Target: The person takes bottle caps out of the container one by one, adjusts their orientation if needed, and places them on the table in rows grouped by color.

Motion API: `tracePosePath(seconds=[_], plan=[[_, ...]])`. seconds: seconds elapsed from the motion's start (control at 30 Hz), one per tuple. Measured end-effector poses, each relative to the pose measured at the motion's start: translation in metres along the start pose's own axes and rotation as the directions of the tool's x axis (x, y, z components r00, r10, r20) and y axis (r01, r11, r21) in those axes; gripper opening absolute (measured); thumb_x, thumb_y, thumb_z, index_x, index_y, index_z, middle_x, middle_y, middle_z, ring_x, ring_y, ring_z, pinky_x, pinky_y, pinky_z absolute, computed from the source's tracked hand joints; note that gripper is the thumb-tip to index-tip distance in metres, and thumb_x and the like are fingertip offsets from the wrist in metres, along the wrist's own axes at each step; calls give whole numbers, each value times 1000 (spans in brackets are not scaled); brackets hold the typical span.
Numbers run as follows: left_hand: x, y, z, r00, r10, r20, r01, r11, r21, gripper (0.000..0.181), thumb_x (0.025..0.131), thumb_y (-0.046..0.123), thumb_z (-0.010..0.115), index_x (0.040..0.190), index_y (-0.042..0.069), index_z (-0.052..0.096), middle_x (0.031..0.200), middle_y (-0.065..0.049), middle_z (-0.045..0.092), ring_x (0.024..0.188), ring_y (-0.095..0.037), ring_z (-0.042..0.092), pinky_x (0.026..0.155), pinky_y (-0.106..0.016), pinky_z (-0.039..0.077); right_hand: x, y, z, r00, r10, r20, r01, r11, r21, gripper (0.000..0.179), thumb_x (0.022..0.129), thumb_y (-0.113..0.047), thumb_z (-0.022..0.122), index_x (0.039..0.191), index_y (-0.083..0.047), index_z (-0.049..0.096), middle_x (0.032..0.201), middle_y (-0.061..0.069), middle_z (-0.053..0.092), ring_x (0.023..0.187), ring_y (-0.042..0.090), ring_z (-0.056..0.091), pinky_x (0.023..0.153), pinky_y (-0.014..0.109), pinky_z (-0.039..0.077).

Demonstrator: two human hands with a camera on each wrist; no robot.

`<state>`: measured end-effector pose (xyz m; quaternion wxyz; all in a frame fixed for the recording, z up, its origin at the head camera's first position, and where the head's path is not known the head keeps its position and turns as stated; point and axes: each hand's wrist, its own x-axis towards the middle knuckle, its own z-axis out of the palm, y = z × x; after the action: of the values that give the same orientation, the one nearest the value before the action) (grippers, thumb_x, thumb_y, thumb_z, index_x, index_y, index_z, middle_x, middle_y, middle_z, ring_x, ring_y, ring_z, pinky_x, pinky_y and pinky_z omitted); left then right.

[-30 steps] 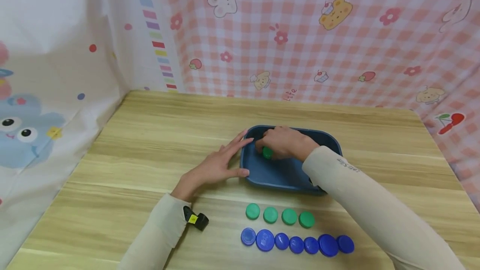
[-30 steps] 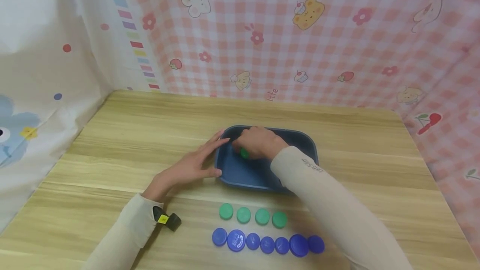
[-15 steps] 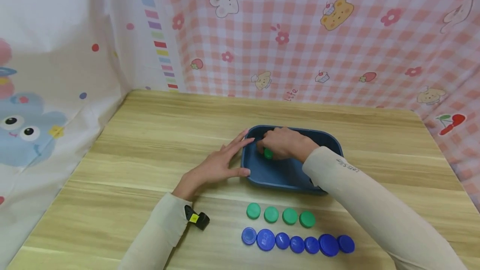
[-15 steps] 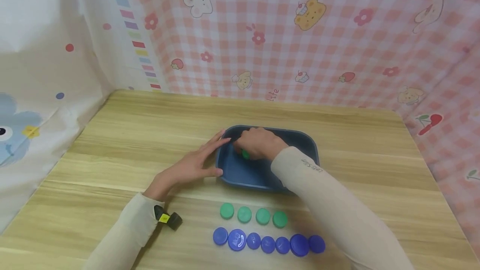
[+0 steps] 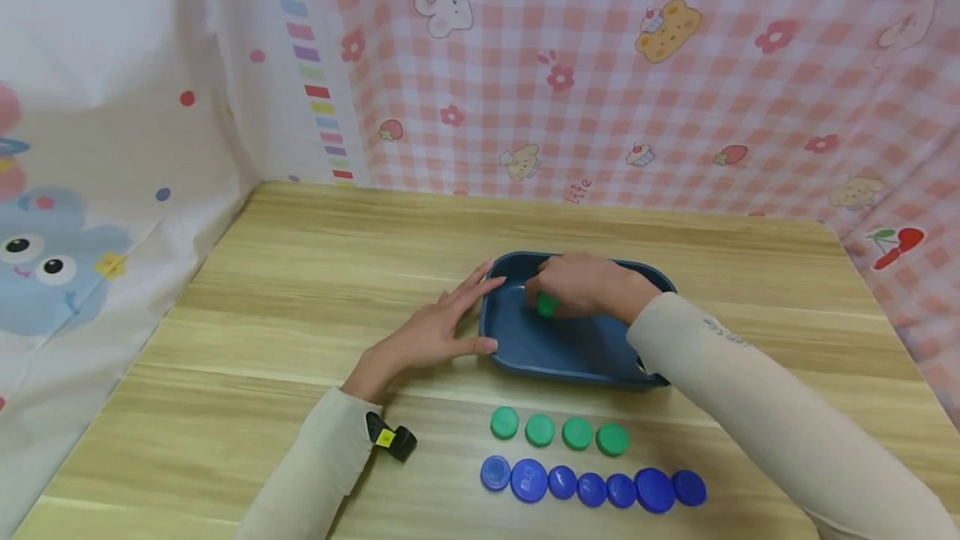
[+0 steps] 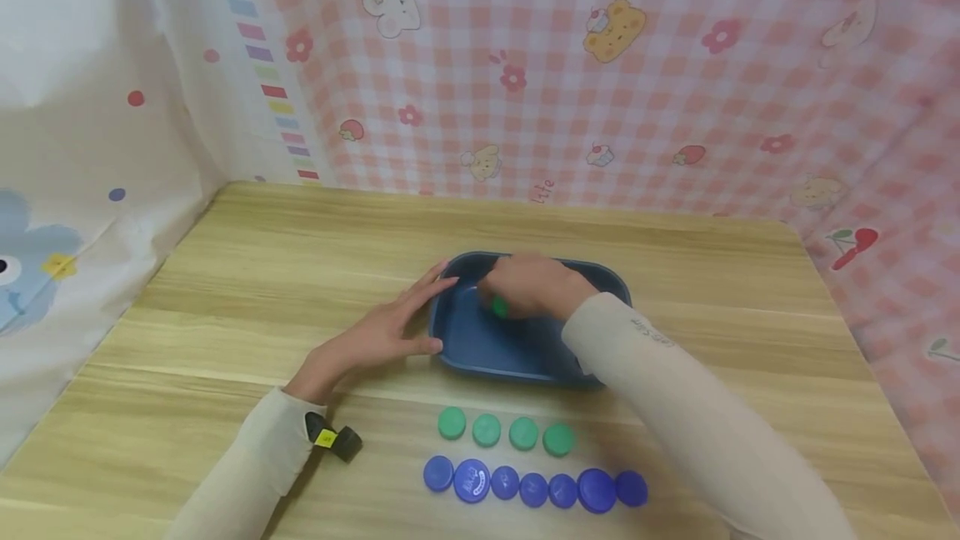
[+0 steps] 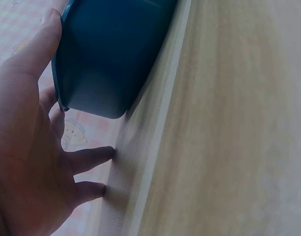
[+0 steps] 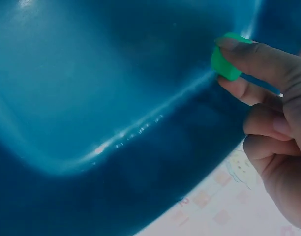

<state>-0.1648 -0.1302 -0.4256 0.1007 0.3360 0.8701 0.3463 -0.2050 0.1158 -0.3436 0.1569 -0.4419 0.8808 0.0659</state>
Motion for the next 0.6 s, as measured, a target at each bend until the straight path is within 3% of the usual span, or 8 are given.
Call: tracePosePath(seconds=[0.27, 0.43, 0.6], plan=[[-1, 2, 0, 1000, -11, -5, 11, 1000, -2, 81, 87, 63, 56, 152, 39, 15, 159, 16, -6, 142, -20, 19, 111, -57, 13, -27, -3, -11, 997, -2, -76, 4, 1000, 28, 27, 83, -17, 77, 108, -19, 70, 100, 1, 66, 90, 21, 61, 79, 38, 52], [-1, 3, 0, 1000, -25, -3, 25, 1000, 3, 81, 86, 64, 55, 152, 41, 14, 158, 19, -7, 143, -25, 18, 106, -64, 17, -42, -6, -18, 994, 11, -108, -9, 1000, 14, 27, 81, -16, 78, 107, -20, 71, 99, 2, 66, 86, 20, 61, 77, 37, 52], [0, 3, 0, 1000, -2, -7, 2, 1000, 0, 81, 88, 59, 57, 153, 38, 15, 159, 16, -7, 143, -22, 18, 109, -61, 14, -57, -8, -19, 992, 29, -121, -29, 1000, 5, 29, 80, -15, 79, 108, -20, 71, 97, 2, 65, 82, 19, 60, 73, 36, 53]])
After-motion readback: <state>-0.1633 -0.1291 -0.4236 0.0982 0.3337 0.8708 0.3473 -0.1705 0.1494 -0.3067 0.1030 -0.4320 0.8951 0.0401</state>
